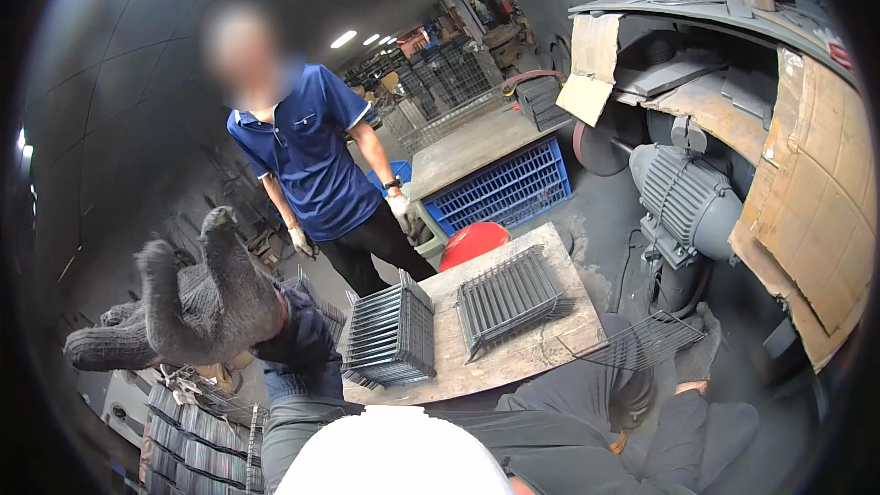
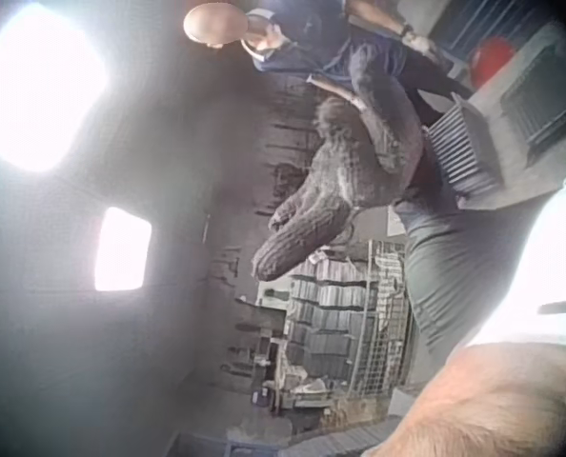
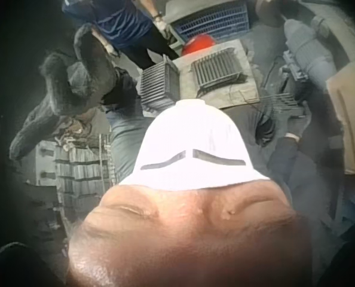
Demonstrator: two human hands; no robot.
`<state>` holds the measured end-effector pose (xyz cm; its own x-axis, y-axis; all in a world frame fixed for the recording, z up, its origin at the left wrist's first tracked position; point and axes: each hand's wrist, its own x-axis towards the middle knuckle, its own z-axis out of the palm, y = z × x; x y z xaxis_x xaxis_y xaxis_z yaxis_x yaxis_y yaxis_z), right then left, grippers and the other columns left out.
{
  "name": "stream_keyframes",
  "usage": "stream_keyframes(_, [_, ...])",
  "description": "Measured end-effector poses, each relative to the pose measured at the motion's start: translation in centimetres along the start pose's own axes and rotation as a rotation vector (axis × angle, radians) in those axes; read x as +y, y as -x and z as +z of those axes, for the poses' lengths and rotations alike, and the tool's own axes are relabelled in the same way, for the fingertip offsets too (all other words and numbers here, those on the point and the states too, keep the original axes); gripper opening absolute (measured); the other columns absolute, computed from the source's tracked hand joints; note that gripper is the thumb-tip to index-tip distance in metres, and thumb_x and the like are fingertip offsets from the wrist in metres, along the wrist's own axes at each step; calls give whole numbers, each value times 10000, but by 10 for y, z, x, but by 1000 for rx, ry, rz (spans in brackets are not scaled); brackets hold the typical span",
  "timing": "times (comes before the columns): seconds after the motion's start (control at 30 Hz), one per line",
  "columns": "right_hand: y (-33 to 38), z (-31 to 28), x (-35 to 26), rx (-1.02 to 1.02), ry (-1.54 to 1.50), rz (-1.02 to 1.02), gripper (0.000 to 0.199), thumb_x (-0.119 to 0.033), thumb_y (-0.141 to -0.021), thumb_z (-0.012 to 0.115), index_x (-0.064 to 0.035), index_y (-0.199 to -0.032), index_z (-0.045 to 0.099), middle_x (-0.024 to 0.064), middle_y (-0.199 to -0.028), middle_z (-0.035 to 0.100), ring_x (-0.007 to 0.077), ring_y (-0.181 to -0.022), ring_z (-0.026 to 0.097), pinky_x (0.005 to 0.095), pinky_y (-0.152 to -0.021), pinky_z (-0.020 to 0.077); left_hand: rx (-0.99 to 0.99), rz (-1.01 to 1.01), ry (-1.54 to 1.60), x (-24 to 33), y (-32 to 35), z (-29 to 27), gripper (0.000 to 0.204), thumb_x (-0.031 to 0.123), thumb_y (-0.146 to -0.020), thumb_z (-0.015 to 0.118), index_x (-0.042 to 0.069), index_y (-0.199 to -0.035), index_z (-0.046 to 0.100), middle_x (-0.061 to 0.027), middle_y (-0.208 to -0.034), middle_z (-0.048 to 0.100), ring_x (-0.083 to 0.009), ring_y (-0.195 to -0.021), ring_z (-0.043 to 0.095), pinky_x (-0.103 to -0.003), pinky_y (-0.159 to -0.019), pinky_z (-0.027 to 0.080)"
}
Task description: Inspecting and straightening wire mesh racks in a fabrication workshop.
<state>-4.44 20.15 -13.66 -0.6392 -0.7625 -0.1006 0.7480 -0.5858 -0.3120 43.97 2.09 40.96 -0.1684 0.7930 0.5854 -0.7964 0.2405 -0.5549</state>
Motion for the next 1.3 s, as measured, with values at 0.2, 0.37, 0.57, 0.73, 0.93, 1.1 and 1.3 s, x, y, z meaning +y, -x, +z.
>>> stream_keyframes(0.2, [19, 99, 15, 452, 73, -169, 202, -229, -1042, 630, -172, -881, 739, -93, -627, 506, 92, -566, 533, 278, -585, 477, -341, -123, 604, -1, -2, 43, 378, 272, -1092, 683, -88, -1207, 674, -163, -1264, 704, -119, -1211, 659, -290, -1164, 503])
stream_keyframes(0.37, [5, 23, 3, 208, 140, -139, 242, -246, -1074, 580, -123, -1081, 788, -43, -813, 597, 131, -727, 597, 307, -703, 526, -690, -177, 75, -2, 14, 71, 135, 104, -907, 816, 98, -878, 684, -67, -786, 692, -231, -696, 683, -367, -720, 549])
stream_keyframes(0.57, [9, 47, 12, 304, 170, -166, 185, -212, -1044, 626, -152, -947, 771, -99, -616, 475, 78, -534, 513, 269, -541, 463, -718, -161, 64, 6, 25, 72, 146, 100, -906, 815, 87, -864, 676, -72, -760, 696, -229, -687, 687, -369, -699, 544])
stream_keyframes(0.73, [7, 61, 15, 374, 153, -141, 171, -197, -1034, 634, -132, -943, 763, -65, -697, 627, 114, -632, 639, 290, -617, 545, -711, -207, 126, 0, 30, 74, 155, 95, -896, 825, 78, -863, 674, -77, -755, 690, -230, -686, 682, -371, -690, 539])
stream_keyframes(0.93, [8, 53, 12, 299, 131, -102, 157, -200, -1022, 654, -111, -943, 757, -33, -737, 680, 137, -676, 678, 298, -661, 567, -698, -200, 115, 10, 30, 73, 179, 91, -881, 835, 74, -839, 663, -80, -743, 678, -235, -675, 668, -389, -686, 530])
stream_keyframes(1.1, [12, 66, 15, 285, 126, -100, 184, -214, -1038, 642, -108, -950, 764, -60, -664, 598, 122, -612, 616, 299, -597, 516, -784, -315, 83, 6, 47, 69, 228, 106, -841, 897, 84, -826, 671, -149, -1006, 770, -226, -769, 729, -382, -840, 584])
stream_keyframes(1.3, [18, 90, 15, 309, 135, -22, 344, -196, -1019, 698, -208, -698, 574, -84, -601, 508, 103, -534, 529, 298, -551, 456, -481, 37, 148, 52, 71, 29, 236, 94, -865, 903, 115, -834, 669, -192, -1196, 724, -221, -942, 728, -405, -904, 583])
